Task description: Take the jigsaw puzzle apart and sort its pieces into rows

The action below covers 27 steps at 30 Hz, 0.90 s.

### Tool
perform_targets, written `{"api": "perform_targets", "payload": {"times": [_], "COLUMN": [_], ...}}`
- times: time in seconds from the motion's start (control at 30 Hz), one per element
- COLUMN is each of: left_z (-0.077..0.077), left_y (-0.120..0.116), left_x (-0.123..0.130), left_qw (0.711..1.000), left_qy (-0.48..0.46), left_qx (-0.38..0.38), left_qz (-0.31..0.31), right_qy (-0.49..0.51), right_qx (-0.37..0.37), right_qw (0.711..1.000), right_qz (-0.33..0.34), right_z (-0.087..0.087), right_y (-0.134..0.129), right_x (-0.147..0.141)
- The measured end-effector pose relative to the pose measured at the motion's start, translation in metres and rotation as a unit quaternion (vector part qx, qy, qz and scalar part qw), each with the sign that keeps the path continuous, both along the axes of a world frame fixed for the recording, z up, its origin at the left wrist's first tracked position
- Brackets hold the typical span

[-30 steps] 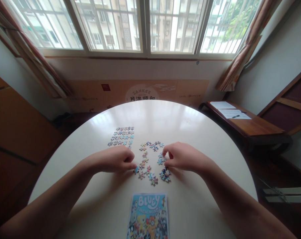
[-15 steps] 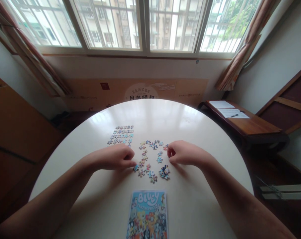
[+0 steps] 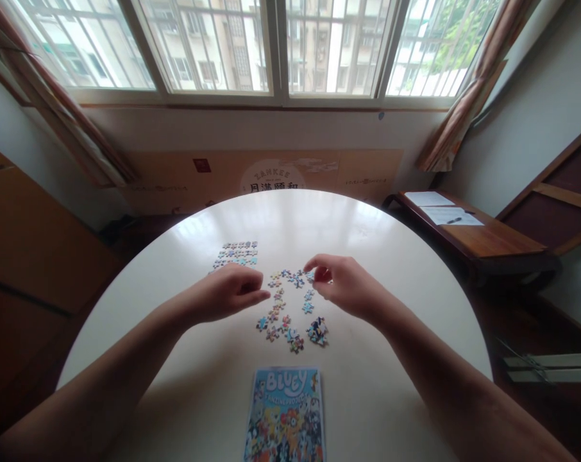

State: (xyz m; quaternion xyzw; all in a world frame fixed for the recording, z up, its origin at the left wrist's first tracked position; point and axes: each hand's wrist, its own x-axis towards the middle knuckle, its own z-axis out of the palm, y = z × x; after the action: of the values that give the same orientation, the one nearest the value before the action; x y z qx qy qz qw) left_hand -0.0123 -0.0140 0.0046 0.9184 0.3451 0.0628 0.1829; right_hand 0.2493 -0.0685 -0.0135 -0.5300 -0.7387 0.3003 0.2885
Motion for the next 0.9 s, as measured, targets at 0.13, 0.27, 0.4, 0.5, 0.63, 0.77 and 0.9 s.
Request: {"api": "perform_targets", "payload": {"times": [0.13, 0.27, 0.4, 0.5, 0.63, 0.77, 0.9], "left_z": [0.002, 0.001, -0.002, -0.004, -0.006, -0.008, -0.007], "left_y": [-0.005, -0.009, -0.011, -0.013, -0.015, -0.016, -0.018], "left_x": [0.002, 0.005, 0.008, 0.011, 0.013, 0.014, 0.016], "left_qw": [0.996, 0.989, 0.987, 0.984, 0.982, 0.980, 0.982], "left_qy": [-0.086, -0.146, -0.161, -0.175, -0.191, -0.198, -0.184], "left_qx": [0.026, 0.018, -0.005, -0.012, -0.015, -0.024, -0.028], "left_qz": [-0.005, -0.021, -0.016, -0.002, -0.001, -0.012, -0.022], "right_qy": [0.064, 0.104, 0.147, 0.160, 0.171, 0.189, 0.224], "right_qx": [0.076, 0.098, 0.107, 0.113, 0.119, 0.104, 0.072], "right_qw": [0.995, 0.989, 0.983, 0.981, 0.978, 0.976, 0.972], "right_qz": [0.033, 0.033, 0.011, 0.011, 0.030, 0.030, 0.024], "right_z": [-0.005, -0.008, -0.012, -0.014, -0.015, -0.017, -0.019], "right_y": [-0.007, -0.014, -0.016, -0.016, -0.017, -0.018, -0.018], "right_x": [-0.017, -0.032, -0.037, -0.038, -0.041, -0.045, -0.047]}}
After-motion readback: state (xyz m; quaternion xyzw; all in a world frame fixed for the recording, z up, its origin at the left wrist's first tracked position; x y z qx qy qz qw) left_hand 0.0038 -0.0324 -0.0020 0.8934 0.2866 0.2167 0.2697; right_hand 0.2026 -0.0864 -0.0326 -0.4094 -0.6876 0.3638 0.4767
